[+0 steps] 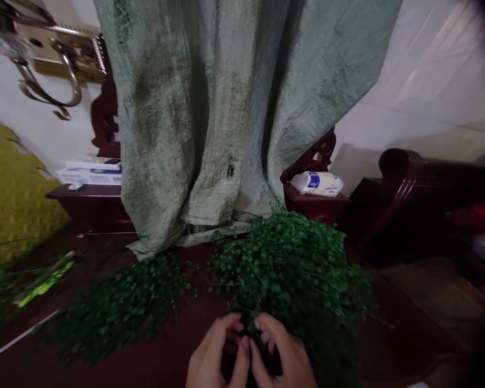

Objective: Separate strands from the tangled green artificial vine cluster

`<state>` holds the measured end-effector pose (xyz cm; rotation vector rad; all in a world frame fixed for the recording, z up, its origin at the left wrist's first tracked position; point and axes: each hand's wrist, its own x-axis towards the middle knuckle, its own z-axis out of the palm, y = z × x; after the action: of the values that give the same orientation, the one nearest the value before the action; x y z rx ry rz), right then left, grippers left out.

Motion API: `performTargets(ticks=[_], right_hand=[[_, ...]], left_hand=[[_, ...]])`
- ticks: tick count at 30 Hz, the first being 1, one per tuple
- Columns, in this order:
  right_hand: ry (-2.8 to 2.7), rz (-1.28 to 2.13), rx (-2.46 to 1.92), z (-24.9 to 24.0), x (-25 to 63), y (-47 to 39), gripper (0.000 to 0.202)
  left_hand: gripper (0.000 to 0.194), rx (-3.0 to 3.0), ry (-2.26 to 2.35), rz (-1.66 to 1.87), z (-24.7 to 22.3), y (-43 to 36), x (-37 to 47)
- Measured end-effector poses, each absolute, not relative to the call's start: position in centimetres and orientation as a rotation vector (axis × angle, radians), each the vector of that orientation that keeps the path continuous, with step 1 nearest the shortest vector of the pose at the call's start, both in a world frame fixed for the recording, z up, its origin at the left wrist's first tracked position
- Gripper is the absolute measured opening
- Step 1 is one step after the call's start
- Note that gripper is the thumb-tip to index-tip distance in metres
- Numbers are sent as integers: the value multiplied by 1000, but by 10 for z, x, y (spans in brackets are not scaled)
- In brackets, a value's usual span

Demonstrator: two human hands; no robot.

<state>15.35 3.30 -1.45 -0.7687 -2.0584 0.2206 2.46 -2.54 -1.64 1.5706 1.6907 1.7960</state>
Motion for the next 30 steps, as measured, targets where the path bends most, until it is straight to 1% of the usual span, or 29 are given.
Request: performTargets(ticks=[4,7,10,14,20,23,30], right_hand=[[-2009,329,-812,-28,155,31,22],[-2035,303,-827,-27,158,31,24],[-2111,230,-803,-20,159,33,24],[-2136,164,-747,-10,156,33,21],[-2128,140,-705,0,151,32,28],[-2136,164,-716,1,151,32,27],[-2179,104,-767,-4,148,29,26]], left_hand=[[15,1663,1629,1636,-7,-21,15],[17,1756,1600,1572,-3,-22,11],[20,1752,1593,1621,-5,-23,12],[19,1700,1623,1644,-8,-25,12],[9,1640,1635,1538,-5,-26,14],[6,1596,1617,1524,-6,-26,14],[11,1474,1638,1574,-5,-29,14]])
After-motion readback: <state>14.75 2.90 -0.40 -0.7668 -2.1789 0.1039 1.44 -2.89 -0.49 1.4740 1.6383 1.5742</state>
